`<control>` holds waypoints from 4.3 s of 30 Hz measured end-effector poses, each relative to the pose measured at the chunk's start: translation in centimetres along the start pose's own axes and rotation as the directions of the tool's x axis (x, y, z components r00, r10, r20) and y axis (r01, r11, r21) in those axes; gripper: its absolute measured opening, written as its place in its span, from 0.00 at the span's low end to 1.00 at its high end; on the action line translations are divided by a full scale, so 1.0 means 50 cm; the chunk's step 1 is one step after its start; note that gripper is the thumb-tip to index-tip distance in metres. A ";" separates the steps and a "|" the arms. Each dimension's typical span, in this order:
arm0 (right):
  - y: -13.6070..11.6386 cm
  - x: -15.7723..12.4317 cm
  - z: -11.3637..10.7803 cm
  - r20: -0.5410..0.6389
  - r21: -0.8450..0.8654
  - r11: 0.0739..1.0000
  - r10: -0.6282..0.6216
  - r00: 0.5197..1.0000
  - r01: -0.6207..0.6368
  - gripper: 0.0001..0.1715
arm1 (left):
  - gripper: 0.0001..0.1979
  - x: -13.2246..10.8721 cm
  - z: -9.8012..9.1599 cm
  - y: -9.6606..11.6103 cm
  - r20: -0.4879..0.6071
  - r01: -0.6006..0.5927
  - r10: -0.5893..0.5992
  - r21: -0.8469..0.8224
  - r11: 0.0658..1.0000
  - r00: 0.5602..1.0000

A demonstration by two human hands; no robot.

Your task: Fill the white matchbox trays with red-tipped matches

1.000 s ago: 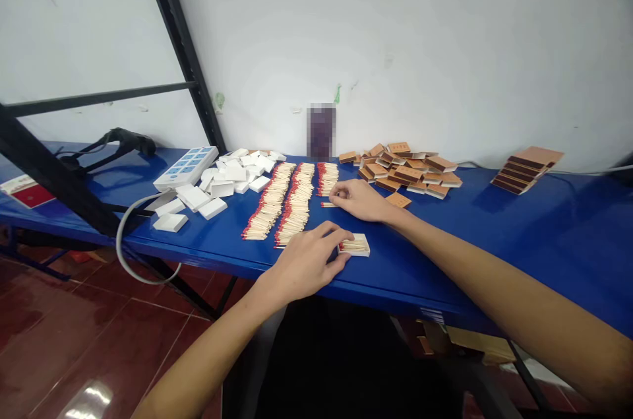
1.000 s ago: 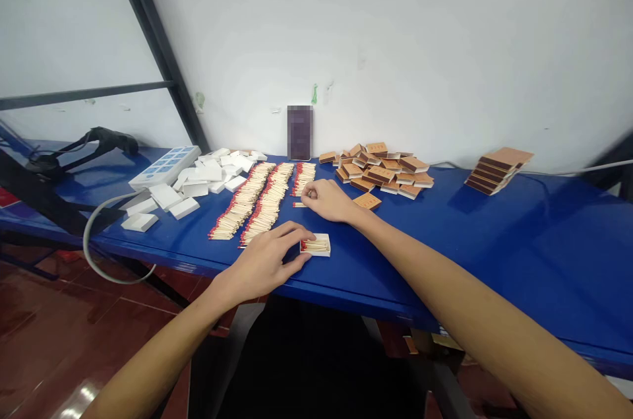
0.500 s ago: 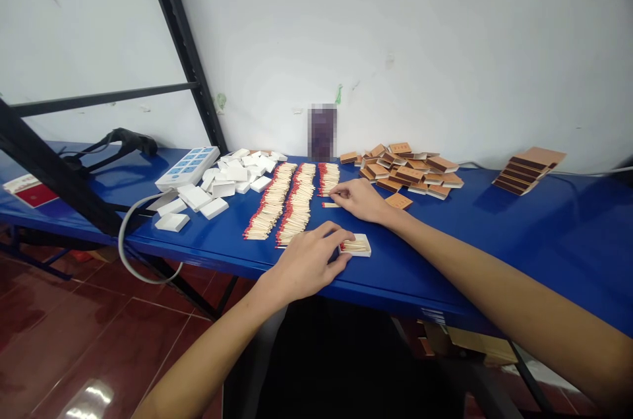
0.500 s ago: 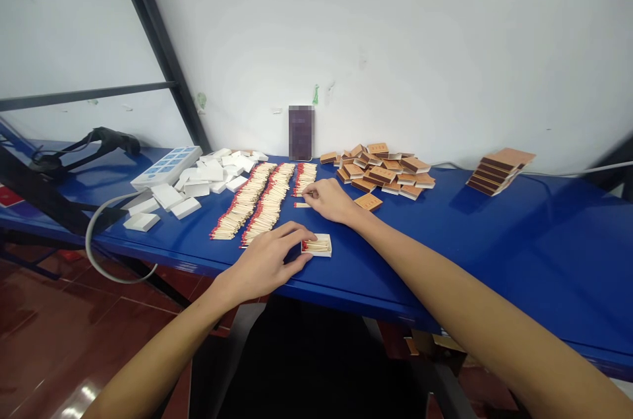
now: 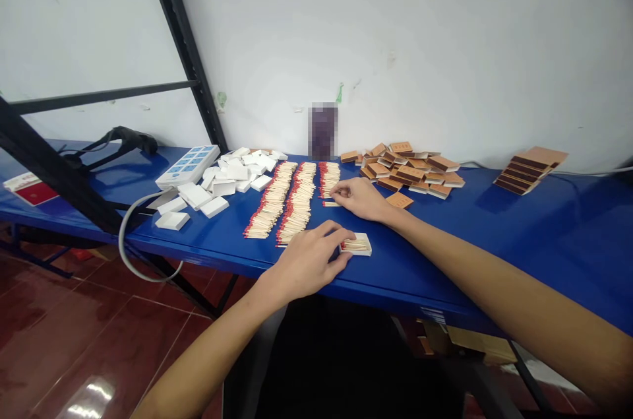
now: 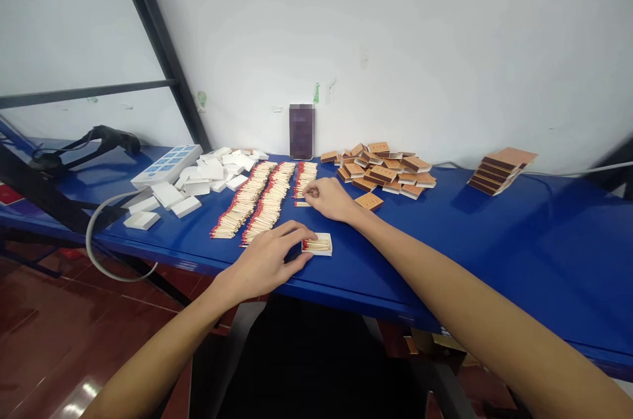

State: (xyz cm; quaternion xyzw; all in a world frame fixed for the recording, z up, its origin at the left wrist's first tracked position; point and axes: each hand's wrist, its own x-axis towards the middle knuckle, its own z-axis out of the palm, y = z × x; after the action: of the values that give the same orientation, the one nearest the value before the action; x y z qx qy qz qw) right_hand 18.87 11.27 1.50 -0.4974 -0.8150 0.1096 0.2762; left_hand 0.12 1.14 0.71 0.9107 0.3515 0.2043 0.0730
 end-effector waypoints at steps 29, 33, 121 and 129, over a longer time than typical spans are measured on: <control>0.000 -0.004 -0.006 0.023 0.004 1.000 -0.006 1.000 0.006 0.09 | 0.12 0.001 -0.001 0.000 -0.001 0.000 0.000 -0.010 1.000 1.000; -0.004 -0.006 -0.008 0.033 0.021 1.000 -0.004 0.999 0.003 0.10 | 0.12 0.001 -0.001 0.000 0.003 -0.001 0.001 -0.006 1.000 1.000; 0.007 -0.008 0.002 0.006 -0.029 0.999 -0.038 0.999 0.038 0.16 | 0.11 0.002 -0.003 0.002 0.001 0.007 -0.007 -0.007 1.000 1.000; 0.002 -0.010 -0.002 0.002 0.033 0.999 -0.016 1.000 0.016 0.16 | 0.11 0.001 -0.005 0.002 0.008 0.008 -0.008 -0.008 1.000 1.000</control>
State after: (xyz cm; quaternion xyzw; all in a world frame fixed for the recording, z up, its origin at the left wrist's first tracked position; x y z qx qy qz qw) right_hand 19.18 10.87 1.34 -0.4861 -0.8173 0.1216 0.2844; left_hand 0.11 1.10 0.96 0.9098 0.3539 0.2018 0.0787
